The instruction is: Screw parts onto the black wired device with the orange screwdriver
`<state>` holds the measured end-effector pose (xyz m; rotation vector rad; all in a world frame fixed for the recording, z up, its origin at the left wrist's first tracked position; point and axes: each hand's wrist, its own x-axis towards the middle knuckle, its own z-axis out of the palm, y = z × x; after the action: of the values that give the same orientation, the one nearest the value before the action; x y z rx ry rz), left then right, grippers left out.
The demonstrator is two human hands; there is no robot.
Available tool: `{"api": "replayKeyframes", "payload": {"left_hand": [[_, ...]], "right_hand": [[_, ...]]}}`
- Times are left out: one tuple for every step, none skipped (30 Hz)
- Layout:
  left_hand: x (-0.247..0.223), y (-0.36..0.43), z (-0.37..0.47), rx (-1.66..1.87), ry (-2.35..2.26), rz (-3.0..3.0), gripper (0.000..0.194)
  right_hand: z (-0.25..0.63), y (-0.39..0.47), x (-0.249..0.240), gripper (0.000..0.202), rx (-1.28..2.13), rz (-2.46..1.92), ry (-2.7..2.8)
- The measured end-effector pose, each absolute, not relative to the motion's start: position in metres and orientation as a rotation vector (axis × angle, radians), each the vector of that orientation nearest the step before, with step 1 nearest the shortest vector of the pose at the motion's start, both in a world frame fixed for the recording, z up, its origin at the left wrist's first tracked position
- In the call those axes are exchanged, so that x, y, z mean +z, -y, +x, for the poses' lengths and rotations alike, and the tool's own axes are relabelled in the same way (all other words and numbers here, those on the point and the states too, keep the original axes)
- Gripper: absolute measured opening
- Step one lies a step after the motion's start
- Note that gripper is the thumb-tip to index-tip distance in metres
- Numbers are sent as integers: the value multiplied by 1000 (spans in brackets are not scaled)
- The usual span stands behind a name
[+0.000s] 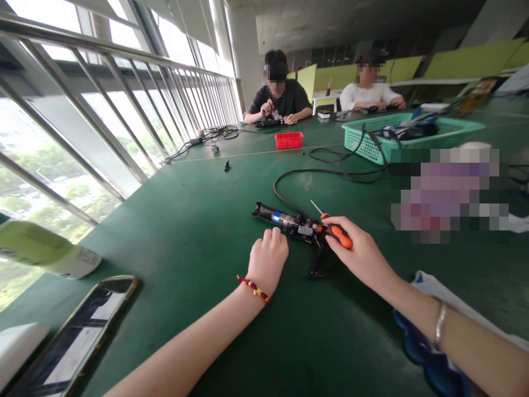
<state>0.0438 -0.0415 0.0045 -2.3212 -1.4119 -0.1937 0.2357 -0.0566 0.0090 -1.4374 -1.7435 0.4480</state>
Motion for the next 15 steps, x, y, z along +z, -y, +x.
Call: {"api": "replayKeyframes", "payload": {"left_hand": [[5,41,44,-201,1384,-2349,20],[5,40,42,-207,1366,-2374,19],[6,38,40,-213,1352,-2400,18],[6,34,37,-220,1343,-2428,17],[5,31,34,-231,1337,-2459,17],[5,28,31,-249,1332,-2489,16],[4,25,29,-271,1326,-2515,16],[4,23,27,-294,1318,-2534,16],[3,21,25,-314,1311,-2547,16],[2,20,24,-330,1306,-2557,15],[2,19,24,-340,1301,-2564,14],[1,19,24,-343,1298,-2571,14],[1,19,24,-340,1294,-2577,13],[1,19,25,-333,1291,-2577,13],[1,20,25,-323,1285,-2577,14]], "right_hand": [[236,57,8,24,459,-1437,1742],[236,56,8,25,471,-1433,1742],[236,56,7,25,481,-1428,1740],[237,56,7,25,489,-1424,1738],[237,56,6,25,493,-1420,1736],[237,56,6,25,495,-1419,1734],[238,56,6,25,497,-1420,1733],[238,55,6,25,499,-1419,1734],[238,55,7,24,501,-1418,1736],[238,55,7,24,501,-1415,1738],[239,55,7,24,500,-1411,1740],[239,55,7,24,497,-1406,1742],[239,55,7,24,494,-1402,1743],[239,55,6,24,492,-1401,1744],[239,55,6,24,491,-1400,1744]]}}
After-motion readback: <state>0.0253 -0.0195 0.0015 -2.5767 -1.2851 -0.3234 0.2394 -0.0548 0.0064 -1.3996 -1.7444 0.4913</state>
